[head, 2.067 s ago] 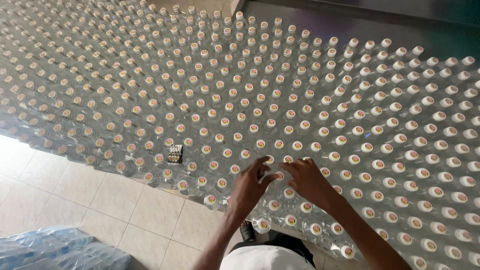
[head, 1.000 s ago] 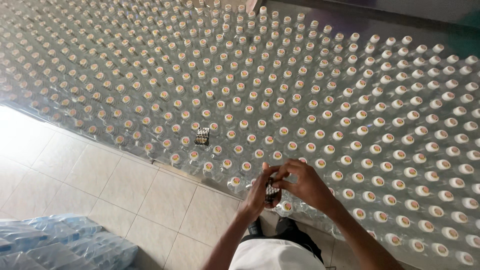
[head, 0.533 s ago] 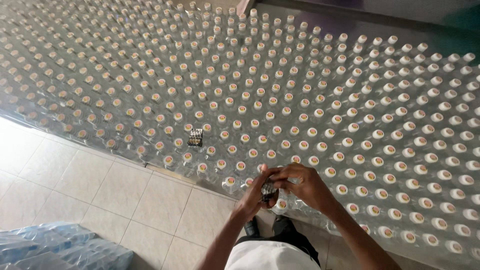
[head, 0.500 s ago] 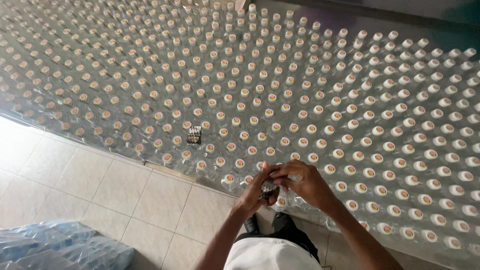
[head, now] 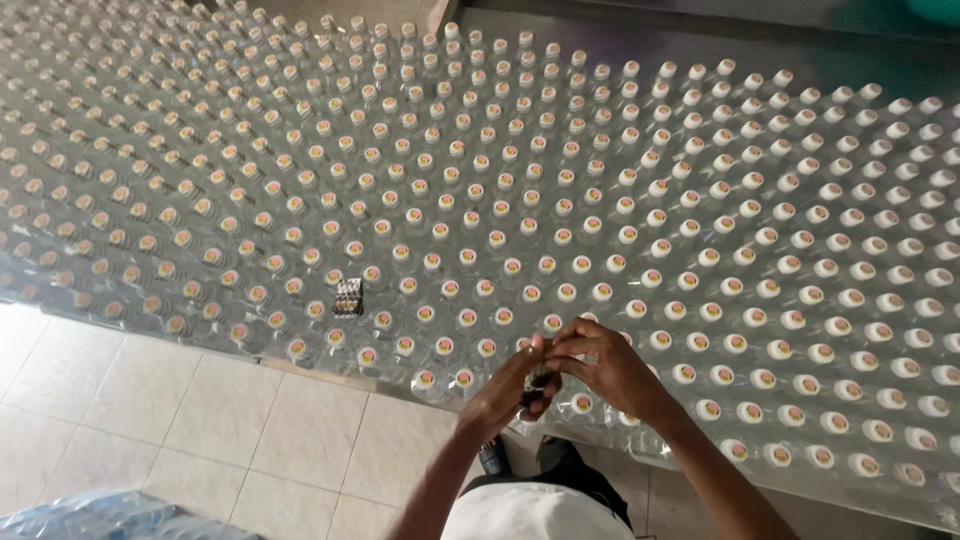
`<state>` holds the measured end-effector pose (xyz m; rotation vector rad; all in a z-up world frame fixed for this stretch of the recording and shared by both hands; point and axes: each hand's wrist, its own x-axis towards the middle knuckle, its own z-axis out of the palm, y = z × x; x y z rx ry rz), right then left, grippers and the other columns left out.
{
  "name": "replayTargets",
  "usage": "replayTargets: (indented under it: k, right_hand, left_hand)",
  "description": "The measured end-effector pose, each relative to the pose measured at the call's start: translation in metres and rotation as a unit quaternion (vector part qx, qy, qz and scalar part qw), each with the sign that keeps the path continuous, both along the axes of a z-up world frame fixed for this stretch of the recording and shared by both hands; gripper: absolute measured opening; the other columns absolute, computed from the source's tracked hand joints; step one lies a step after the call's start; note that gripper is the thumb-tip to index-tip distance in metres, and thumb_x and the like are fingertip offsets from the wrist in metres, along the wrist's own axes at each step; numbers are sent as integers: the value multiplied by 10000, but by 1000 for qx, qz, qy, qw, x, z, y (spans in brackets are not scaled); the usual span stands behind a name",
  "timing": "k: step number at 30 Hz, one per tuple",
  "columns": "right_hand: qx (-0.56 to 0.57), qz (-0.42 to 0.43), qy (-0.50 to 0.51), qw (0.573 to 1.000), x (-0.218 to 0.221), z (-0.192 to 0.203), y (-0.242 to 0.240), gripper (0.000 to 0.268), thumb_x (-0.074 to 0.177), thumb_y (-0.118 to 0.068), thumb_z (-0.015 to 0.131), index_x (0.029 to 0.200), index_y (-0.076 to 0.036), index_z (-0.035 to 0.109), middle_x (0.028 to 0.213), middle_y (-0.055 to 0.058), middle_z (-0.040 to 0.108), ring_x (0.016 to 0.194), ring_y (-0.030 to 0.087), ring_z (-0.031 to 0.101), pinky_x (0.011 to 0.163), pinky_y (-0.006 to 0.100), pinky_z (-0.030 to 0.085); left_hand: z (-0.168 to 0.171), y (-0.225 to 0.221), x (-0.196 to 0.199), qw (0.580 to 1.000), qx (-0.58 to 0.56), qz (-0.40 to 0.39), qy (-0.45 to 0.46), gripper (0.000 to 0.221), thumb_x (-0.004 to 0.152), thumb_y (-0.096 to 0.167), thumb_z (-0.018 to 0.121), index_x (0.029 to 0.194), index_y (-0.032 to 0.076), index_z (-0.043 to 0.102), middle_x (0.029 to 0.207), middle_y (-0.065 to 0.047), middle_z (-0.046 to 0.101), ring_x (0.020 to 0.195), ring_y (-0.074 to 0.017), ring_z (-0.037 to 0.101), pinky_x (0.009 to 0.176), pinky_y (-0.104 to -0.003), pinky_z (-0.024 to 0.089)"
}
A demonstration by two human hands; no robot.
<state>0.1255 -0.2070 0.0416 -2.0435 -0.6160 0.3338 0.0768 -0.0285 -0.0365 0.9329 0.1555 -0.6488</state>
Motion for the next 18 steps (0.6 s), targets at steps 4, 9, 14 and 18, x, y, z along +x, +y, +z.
replayTargets:
  k: [4,9,14,18]
  right_hand:
    - [62,-57,48,995,8,8,-11,147,805,-115,838,951,-102,855,890,73,815,858,209,772,827,358,575]
    - [162,-196,156,954,15,-10,-27,395,746,-2,884,1128,-42,795,839,109,806,797,159,738,814,330,603]
    - [166,-200,163,952,26,-12,-32,342,793,11,842,1123,-31,762,866,160,818,812,192,764,814,337,616]
    - [83,-174,116,974,30,1,-32,360,866,-99,801,1219,-137,744,898,101,834,851,172,794,817,327,627]
  left_hand:
    - [1,-10,15,998,-33,21,43,555,1043,622,480,1254,120,587,780,-22,397,533,-123,430,385,-190,315]
    - [31,-18,25,990,-59,121,44,367,1105,347,502,1171,10,631,732,2,352,484,-81,394,360,-171,289]
    - [22,-29,30,989,-26,144,-12,312,1067,218,580,1215,-43,667,716,-23,426,494,-73,398,381,-174,317]
    - [-4,-41,36,982,5,187,-40,314,975,143,708,1225,-44,676,916,-123,690,500,-48,420,396,-160,325]
